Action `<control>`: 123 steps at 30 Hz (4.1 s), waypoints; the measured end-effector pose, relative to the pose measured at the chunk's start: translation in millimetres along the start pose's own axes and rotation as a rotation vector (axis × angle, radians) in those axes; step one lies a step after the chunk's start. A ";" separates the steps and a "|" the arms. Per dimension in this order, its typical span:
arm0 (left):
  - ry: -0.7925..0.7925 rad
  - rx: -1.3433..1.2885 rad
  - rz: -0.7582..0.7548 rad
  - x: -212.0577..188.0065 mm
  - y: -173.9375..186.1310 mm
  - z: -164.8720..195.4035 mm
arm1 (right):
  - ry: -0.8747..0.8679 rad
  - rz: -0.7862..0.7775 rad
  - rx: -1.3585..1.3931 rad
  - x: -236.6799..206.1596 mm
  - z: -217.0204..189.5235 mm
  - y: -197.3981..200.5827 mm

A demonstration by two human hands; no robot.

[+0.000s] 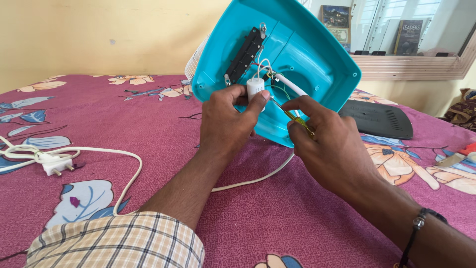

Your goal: The person works on the internal wiring of a teal electric fan base, using a screwdriver to tighten connections on a white capacitor and a black switch assembly. The fan remains disassembled throughout the clip.

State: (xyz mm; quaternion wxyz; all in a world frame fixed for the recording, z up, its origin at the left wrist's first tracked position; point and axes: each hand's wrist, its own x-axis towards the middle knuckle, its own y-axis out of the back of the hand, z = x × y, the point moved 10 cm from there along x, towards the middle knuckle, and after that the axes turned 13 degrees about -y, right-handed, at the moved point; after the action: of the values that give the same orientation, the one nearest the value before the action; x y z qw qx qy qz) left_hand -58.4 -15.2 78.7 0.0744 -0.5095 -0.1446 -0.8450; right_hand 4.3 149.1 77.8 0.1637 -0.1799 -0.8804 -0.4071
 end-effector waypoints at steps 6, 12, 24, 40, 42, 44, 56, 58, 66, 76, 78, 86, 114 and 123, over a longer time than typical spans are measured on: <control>-0.016 0.010 -0.001 1.1 0.7 2.0 | 0.008 -0.004 0.058 4.1 -0.7 -0.8; 0.005 0.004 -0.004 0.2 -0.5 -3.7 | -0.040 -0.020 0.055 5.4 3.5 -4.2; -0.063 0.059 0.009 3.2 2.7 -0.5 | 0.091 0.090 -0.116 -1.4 -7.3 -17.6; -0.093 0.227 0.096 1.1 3.2 6.4 | -0.202 -0.020 0.232 13.5 19.3 -31.3; -0.062 0.230 0.086 0.8 2.6 5.3 | -0.313 -0.131 0.474 11.6 24.9 -40.1; -0.047 0.218 0.082 2.3 3.3 5.2 | -0.401 -0.237 0.694 8.9 25.8 -48.1; -0.028 0.174 0.088 2.0 3.6 4.3 | -0.550 -0.640 1.365 19.3 36.0 -82.6; 0.008 0.185 0.082 0.0 3.4 1.3 | -0.547 -0.728 1.446 21.3 37.5 -83.9; -0.038 0.120 0.085 1.5 5.7 1.6 | -0.616 -0.834 1.357 13.5 42.5 -76.6; 0.032 -0.014 0.031 -1.5 -1.8 -2.8 | -0.023 0.094 0.041 6.0 16.1 3.9; 0.029 -0.009 0.035 -1.6 -1.4 -1.3 | 0.016 0.080 0.017 2.9 8.0 2.8; -0.005 0.000 0.042 0.3 -0.3 -1.9 | 0.037 0.067 0.015 4.5 1.7 0.5; 0.008 0.028 0.033 0.0 -1.4 -3.5 | -0.062 0.018 0.031 9.9 10.5 -3.3; -0.013 0.096 0.039 1.9 -0.9 -3.9 | 0.014 0.142 -0.131 -0.1 -2.5 -5.6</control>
State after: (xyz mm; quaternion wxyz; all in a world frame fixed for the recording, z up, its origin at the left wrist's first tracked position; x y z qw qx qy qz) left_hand -62.8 -15.5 78.5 0.1143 -0.5134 -0.1752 -0.8323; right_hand 2.3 143.8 75.6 0.1862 -0.2491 -0.8359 -0.4523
